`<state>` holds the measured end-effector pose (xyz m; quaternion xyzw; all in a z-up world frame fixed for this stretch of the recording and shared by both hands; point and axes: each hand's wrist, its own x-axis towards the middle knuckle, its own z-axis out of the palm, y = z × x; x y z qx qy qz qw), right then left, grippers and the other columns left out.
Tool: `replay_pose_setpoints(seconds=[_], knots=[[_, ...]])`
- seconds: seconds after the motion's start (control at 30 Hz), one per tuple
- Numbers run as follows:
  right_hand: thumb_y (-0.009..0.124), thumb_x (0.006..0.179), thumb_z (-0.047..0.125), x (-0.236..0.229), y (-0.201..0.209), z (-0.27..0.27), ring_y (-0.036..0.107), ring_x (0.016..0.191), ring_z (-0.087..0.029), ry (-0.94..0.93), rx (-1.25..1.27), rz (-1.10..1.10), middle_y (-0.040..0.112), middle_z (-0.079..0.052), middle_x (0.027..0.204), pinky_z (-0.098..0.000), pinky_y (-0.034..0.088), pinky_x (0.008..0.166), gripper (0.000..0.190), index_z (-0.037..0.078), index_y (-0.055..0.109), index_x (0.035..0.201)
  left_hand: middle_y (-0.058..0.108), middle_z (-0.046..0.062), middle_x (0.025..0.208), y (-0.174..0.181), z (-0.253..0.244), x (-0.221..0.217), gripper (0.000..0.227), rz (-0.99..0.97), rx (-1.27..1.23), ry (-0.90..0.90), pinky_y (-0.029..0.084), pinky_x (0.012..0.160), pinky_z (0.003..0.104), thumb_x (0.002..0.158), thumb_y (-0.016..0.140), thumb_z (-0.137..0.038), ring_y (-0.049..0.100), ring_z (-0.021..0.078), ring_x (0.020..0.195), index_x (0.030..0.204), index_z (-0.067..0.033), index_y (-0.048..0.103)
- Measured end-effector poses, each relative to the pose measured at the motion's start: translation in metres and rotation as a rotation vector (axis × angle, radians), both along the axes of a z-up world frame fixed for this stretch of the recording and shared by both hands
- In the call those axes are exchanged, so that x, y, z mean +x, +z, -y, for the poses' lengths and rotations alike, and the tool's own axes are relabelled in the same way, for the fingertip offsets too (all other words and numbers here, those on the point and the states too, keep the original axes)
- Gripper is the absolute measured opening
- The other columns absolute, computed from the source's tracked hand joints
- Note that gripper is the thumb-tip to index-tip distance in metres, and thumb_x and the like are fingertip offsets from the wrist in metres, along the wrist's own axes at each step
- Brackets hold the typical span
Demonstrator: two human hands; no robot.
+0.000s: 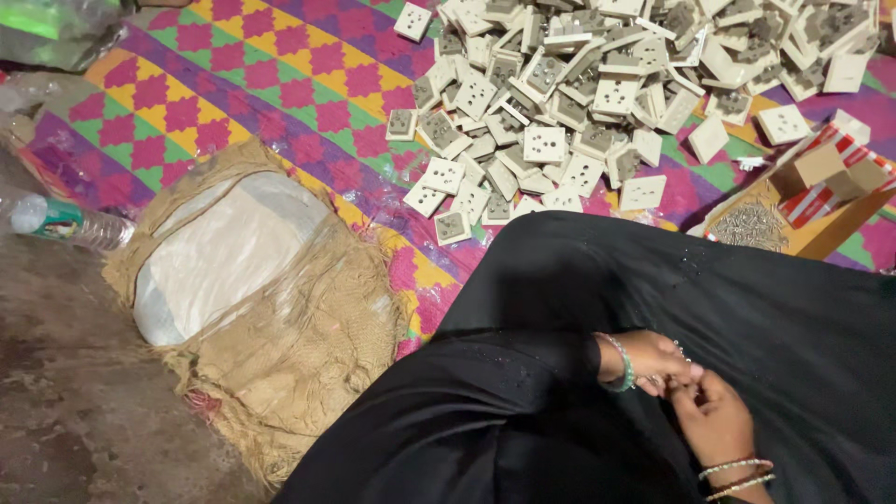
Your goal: The person sits on a colorful mat and assembles small white electrical components, likely socket outlets, by hand. They pick up small metal pieces from a box and attach them to the components, working on their lap.
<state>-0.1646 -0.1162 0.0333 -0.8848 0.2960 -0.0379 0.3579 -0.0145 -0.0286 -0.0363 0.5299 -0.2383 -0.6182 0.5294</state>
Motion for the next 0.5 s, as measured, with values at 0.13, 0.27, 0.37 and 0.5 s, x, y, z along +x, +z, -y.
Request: replay_pose_setpoints(seconds=[0.13,0.27,0.37,0.5], knots=[[0.069,0.09,0.018,-0.001,0.007,-0.004,0.064,0.066,-0.02,-0.032,-0.046,0.078,0.07,-0.008,0.083,-0.0345,0.052,0.066,0.018,0.005,0.071,0.103,0.07,0.008,0.087,-0.007,0.002,-0.005,0.033,0.147,0.033,0.061,0.057,0.064,0.031,0.089,0.073,-0.035,0.072,0.0205,0.077,0.094,-0.0026,0.068],[0.071,0.091,0.018,0.001,0.016,-0.008,0.066,0.069,-0.02,-0.023,-0.145,0.026,0.071,-0.009,0.084,-0.0348,0.052,0.067,0.017,0.005,0.073,0.103,0.07,0.008,0.085,-0.011,0.003,-0.005,0.025,0.145,0.026,0.085,0.058,0.062,0.03,0.092,0.07,-0.026,0.071,0.0182,0.074,0.094,-0.0009,0.069],[0.072,0.092,0.019,0.002,0.018,-0.012,0.065,0.071,-0.019,-0.044,-0.153,0.102,0.07,-0.009,0.084,-0.0337,0.052,0.069,0.019,0.006,0.074,0.106,0.07,0.008,0.085,-0.01,0.001,-0.004,0.024,0.115,0.021,0.102,0.057,0.06,0.03,0.094,0.067,-0.026,0.07,0.0184,0.073,0.093,-0.0016,0.069],[0.071,0.092,0.018,0.003,0.014,-0.01,0.066,0.069,-0.017,-0.047,-0.128,0.125,0.07,-0.007,0.085,-0.0324,0.051,0.068,0.017,0.005,0.074,0.104,0.07,0.009,0.082,-0.006,0.002,-0.005,0.033,0.134,0.038,0.12,0.052,0.054,0.029,0.099,0.062,-0.032,0.067,0.0186,0.067,0.092,-0.0008,0.07]])
